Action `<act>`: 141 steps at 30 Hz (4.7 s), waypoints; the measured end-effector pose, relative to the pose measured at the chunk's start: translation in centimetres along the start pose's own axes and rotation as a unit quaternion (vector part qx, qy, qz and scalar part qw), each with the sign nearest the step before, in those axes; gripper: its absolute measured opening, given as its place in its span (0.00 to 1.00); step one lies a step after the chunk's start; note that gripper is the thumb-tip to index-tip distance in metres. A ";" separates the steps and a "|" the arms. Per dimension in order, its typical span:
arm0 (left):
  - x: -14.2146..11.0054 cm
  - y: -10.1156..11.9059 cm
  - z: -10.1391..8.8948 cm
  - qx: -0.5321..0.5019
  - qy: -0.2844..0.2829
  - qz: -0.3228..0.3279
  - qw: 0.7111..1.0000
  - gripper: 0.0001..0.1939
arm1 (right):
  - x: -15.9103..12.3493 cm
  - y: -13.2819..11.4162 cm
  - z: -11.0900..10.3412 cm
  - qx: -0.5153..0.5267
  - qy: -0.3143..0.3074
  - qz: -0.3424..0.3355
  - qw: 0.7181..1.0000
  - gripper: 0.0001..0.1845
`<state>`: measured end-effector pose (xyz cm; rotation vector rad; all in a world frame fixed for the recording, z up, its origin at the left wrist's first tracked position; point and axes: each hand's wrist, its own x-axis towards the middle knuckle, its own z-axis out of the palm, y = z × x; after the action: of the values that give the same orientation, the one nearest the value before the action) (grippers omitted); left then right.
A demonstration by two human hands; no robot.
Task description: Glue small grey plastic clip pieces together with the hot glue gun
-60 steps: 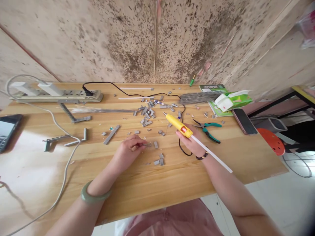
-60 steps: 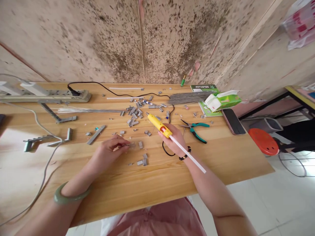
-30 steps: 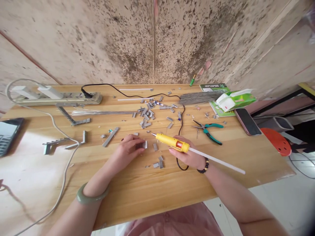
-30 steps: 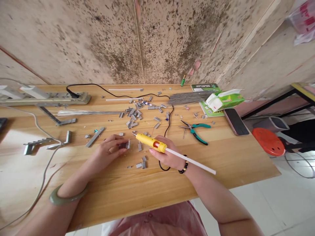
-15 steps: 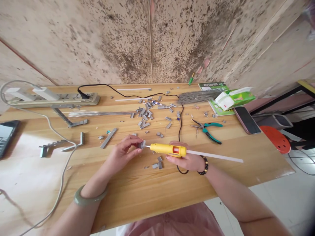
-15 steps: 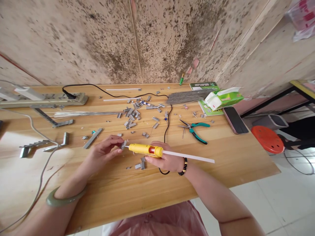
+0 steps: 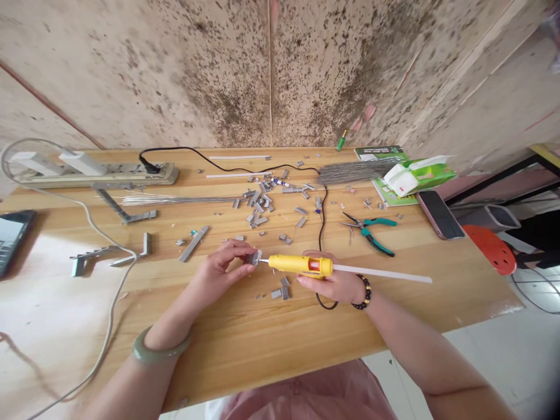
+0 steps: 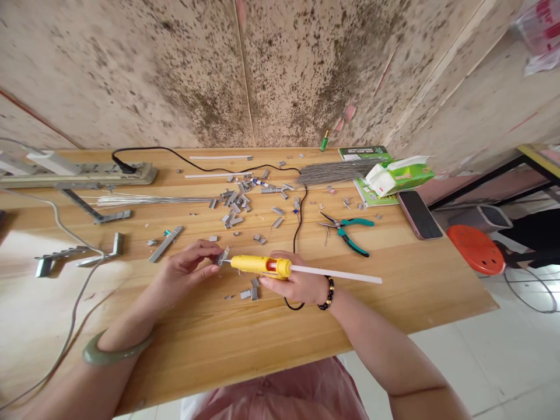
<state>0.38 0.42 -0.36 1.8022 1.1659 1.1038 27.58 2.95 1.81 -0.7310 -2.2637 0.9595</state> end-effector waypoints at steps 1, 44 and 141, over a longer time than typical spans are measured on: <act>0.0 0.0 0.0 0.006 0.002 0.000 1.000 0.13 | 0.0 0.0 0.0 -0.003 -0.002 -0.002 1.000 0.15; -0.8 0.9 1.9 0.475 -0.015 0.121 0.871 0.23 | -0.2 -0.6 1.8 -0.189 -0.082 0.011 0.979 0.04; -0.9 1.5 2.4 0.424 0.019 0.046 0.904 0.07 | -0.4 -0.9 2.4 -0.152 -0.040 0.013 0.987 0.01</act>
<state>2.86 -1.15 -0.20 2.4989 1.7737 0.7063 25.99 1.12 0.97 -0.8652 -2.5089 0.6699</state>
